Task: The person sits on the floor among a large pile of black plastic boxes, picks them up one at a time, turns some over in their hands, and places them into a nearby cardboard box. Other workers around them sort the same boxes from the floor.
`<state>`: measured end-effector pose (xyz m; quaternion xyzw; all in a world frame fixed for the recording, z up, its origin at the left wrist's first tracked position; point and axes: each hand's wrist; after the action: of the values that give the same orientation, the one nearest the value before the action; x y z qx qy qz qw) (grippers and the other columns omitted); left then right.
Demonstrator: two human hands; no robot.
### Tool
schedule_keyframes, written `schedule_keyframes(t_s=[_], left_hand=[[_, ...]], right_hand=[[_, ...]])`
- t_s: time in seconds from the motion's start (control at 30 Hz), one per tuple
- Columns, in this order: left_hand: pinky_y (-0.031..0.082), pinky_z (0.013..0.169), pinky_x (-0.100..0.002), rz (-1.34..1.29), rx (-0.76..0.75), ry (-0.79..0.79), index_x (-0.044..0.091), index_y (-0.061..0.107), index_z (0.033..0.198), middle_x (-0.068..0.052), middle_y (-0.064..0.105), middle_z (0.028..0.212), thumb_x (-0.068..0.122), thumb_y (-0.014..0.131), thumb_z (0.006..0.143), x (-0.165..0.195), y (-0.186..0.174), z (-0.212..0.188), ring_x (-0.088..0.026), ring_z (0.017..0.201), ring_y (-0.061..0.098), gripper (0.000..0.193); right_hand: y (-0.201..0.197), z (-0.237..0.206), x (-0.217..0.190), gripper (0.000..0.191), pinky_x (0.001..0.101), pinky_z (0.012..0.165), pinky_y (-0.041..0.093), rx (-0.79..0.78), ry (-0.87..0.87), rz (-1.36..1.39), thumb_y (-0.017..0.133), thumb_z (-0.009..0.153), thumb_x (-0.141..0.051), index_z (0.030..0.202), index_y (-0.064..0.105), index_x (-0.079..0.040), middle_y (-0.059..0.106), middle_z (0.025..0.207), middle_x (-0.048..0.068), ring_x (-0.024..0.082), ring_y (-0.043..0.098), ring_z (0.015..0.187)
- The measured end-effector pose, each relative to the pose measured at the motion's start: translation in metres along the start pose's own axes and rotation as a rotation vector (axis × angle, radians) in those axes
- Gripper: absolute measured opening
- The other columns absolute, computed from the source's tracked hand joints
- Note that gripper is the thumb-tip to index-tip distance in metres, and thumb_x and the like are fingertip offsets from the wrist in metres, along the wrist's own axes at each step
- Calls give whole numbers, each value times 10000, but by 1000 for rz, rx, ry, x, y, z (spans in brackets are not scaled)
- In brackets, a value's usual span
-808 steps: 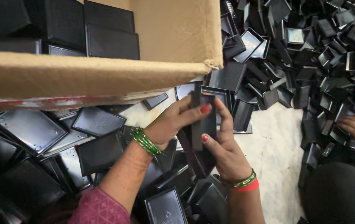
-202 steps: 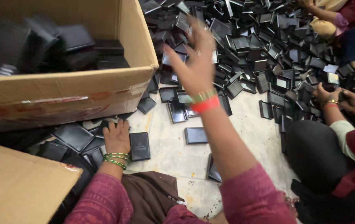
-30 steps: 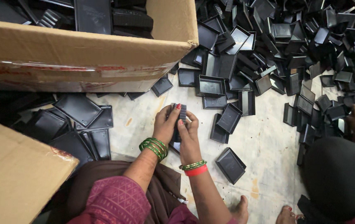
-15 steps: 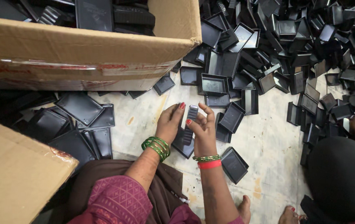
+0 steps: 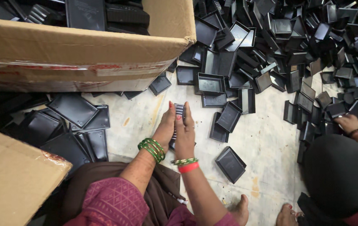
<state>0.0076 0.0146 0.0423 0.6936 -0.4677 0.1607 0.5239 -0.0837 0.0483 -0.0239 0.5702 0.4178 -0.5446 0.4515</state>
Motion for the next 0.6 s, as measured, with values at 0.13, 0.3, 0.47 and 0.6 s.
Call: schedule_keyframes(t_s=[0.13,0.3,0.47,0.6], left_hand=[[471,988,-285,-20,44,2,54,603,1335,-48,671,1253,652,429,961,0,-1,2,-130,1110,605,726],[536,780,-340,618,212,177,10,705,1037,-123,745,882,583,595,936,-2,-1,1,-182,813,687,592],[511,598,-401,933,331,242,12,648,808,-151,674,679,583,730,822,-2,0,-4,-277,595,626,578],[512,634,-415,1002,236,229,32,654,840,-144,650,699,603,733,846,-6,4,-8,-309,644,636,577]], right_hand=[[-11,3,-6,462,326,1066,457,-91,184,305,469,1093,-265,1451,512,22,632,1349,97,183,592,1205],[-59,13,-17,391,334,911,540,-60,369,377,573,1030,-268,1295,612,17,705,1161,79,164,666,1031],[-66,1,-21,446,297,706,517,-81,295,-112,812,881,-98,1288,691,38,646,953,74,129,601,811],[-86,-4,-35,454,263,719,545,-127,314,-37,788,822,-23,1255,666,38,749,1029,51,105,668,845]])
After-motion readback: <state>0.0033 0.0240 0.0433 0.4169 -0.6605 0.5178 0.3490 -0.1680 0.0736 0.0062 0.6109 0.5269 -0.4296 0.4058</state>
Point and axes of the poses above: each hand's wrist, its own z-axis towards the middle knuckle, its own y-axis out of the palm, x = y × z
